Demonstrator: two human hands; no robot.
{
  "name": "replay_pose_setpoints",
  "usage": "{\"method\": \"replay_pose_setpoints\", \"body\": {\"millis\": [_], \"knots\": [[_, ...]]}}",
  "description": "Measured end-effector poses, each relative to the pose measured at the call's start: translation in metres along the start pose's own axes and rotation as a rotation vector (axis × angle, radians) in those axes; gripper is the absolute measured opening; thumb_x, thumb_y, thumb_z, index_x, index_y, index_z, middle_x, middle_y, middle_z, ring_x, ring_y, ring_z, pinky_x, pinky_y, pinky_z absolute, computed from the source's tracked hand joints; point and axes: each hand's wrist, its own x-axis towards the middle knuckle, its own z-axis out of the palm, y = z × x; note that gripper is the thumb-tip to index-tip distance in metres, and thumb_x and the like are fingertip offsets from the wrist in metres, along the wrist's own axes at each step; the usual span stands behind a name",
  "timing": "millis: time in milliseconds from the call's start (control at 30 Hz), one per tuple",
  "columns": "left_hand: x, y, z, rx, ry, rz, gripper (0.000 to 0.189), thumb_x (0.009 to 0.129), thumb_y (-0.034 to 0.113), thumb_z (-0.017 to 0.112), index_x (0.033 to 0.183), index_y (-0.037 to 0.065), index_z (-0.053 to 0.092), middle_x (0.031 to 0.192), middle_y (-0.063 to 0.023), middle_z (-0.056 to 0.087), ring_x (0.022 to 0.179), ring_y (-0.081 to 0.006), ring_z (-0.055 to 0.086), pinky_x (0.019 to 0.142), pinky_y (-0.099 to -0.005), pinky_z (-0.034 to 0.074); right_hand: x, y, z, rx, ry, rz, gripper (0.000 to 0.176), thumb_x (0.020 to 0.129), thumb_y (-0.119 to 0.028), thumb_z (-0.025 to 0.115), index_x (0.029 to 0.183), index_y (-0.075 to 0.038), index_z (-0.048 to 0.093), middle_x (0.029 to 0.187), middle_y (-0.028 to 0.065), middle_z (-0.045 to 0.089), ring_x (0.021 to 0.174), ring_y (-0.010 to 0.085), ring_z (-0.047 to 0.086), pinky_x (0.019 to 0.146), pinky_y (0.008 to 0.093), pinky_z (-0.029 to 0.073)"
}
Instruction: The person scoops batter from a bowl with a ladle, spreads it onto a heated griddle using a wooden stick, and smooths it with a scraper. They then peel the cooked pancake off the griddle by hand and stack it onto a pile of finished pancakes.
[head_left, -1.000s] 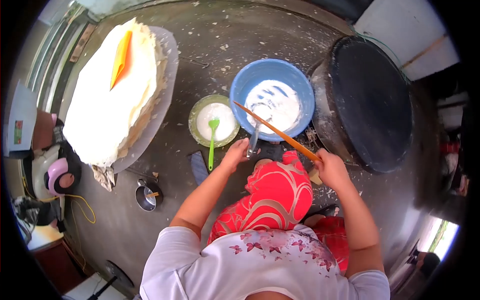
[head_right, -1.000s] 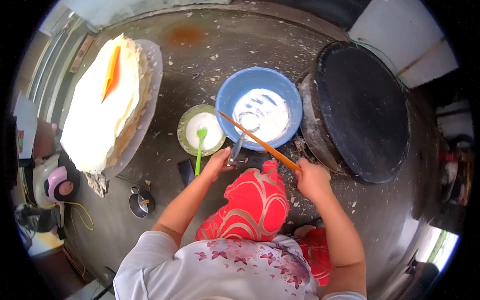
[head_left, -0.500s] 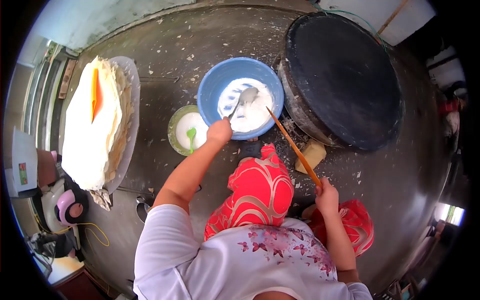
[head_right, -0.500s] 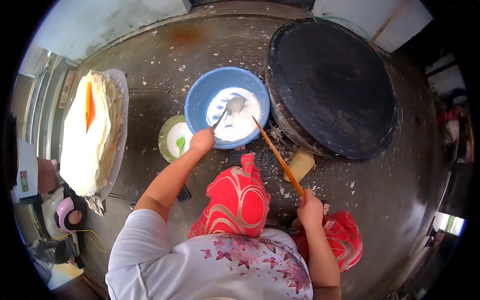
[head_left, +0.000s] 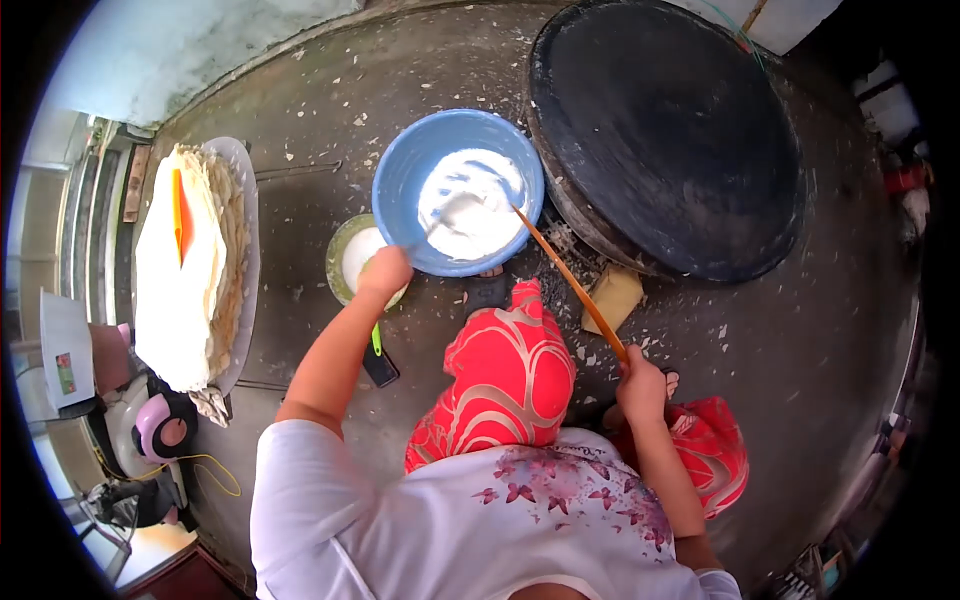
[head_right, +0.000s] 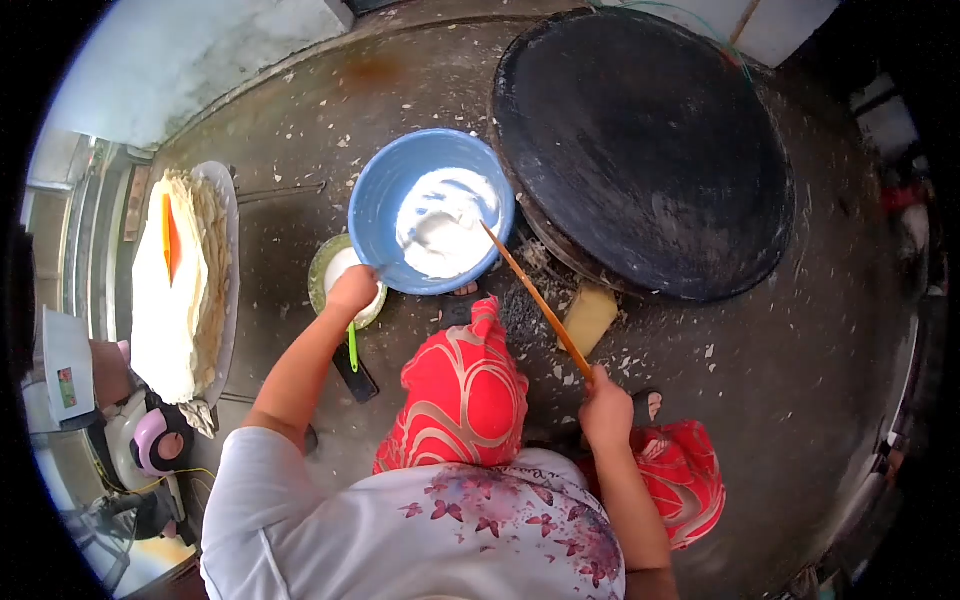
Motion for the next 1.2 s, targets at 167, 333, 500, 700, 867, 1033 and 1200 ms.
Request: {"method": "replay_pose_setpoints", "body": {"millis": [167,333,500,700,867,1033,1200], "knots": [[0.011,0.008,0.034,0.052,0.053,0.134,0.021,0.072,0.009,0.049,0.083,-0.002,0.064,0.086,-0.0255,0.06,0.085,-0.0392,0.058,0.077,-0.0447,0.046,0.0,0.005,0.003,-0.011,0.015,-0.006,0.011,0.077,-0.007,0.053,0.087,-0.008,0.049,0.069,0.0199,0.057,0.07,0.0387,0.056,0.059,0.0481,0.042],[0.038,0.033,0.042,-0.092,0.227,0.017,0.02,0.072,0.009,0.049,0.081,-0.002,0.063,0.086,-0.0261,0.06,0.085,-0.0394,0.058,0.078,-0.045,0.045,-0.001,0.004,0.003,-0.002,0.032,-0.037,0.012,0.077,-0.007,0.053,0.088,-0.008,0.049,0.069,0.0197,0.057,0.069,0.0389,0.056,0.059,0.0485,0.042],[-0.002,0.012,0.026,-0.014,0.048,0.177,0.021,0.072,0.011,0.05,0.081,-0.002,0.063,0.085,-0.0254,0.06,0.083,-0.0383,0.058,0.076,-0.0442,0.046,-0.002,0.006,0.001,0.006,0.011,-0.028,0.012,0.077,-0.006,0.053,0.087,-0.008,0.049,0.068,0.0192,0.057,0.069,0.0388,0.057,0.059,0.0487,0.042],[0.022,0.02,0.038,0.019,0.098,0.262,0.02,0.076,0.015,0.051,0.08,-0.001,0.063,0.079,-0.0234,0.06,0.078,-0.0391,0.058,0.071,-0.0443,0.046,-0.003,0.011,0.003,0.041,0.015,-0.017,0.012,0.076,-0.005,0.053,0.087,-0.008,0.049,0.069,0.0192,0.058,0.07,0.0387,0.057,0.059,0.048,0.042],[0.04,0.043,0.072,0.068,0.09,0.173,0.019,0.072,0.012,0.053,0.083,0.001,0.063,0.082,-0.0234,0.06,0.079,-0.0385,0.059,0.073,-0.0437,0.046,-0.001,0.008,0.004,0.037,0.021,-0.01,0.012,0.076,-0.005,0.053,0.088,-0.008,0.05,0.07,0.0192,0.058,0.071,0.0384,0.056,0.06,0.0475,0.043],[-0.01,-0.004,0.006,0.033,0.018,0.166,0.022,0.077,0.018,0.052,0.086,0.003,0.065,0.082,-0.0217,0.061,0.081,-0.0362,0.059,0.073,-0.0408,0.047,-0.002,0.012,0.003,0.045,0.016,-0.019,0.013,0.077,-0.006,0.053,0.089,-0.008,0.05,0.07,0.0193,0.058,0.07,0.0383,0.056,0.06,0.0474,0.042],[-0.008,0.007,0.038,0.054,0.039,0.121,0.024,0.076,0.015,0.05,0.08,-0.004,0.063,0.082,-0.026,0.06,0.081,-0.0385,0.059,0.074,-0.0435,0.047,-0.002,0.013,0.002,0.065,0.003,-0.005,0.012,0.076,-0.006,0.054,0.088,-0.007,0.05,0.07,0.0196,0.057,0.071,0.0383,0.056,0.06,0.0473,0.042]]}}
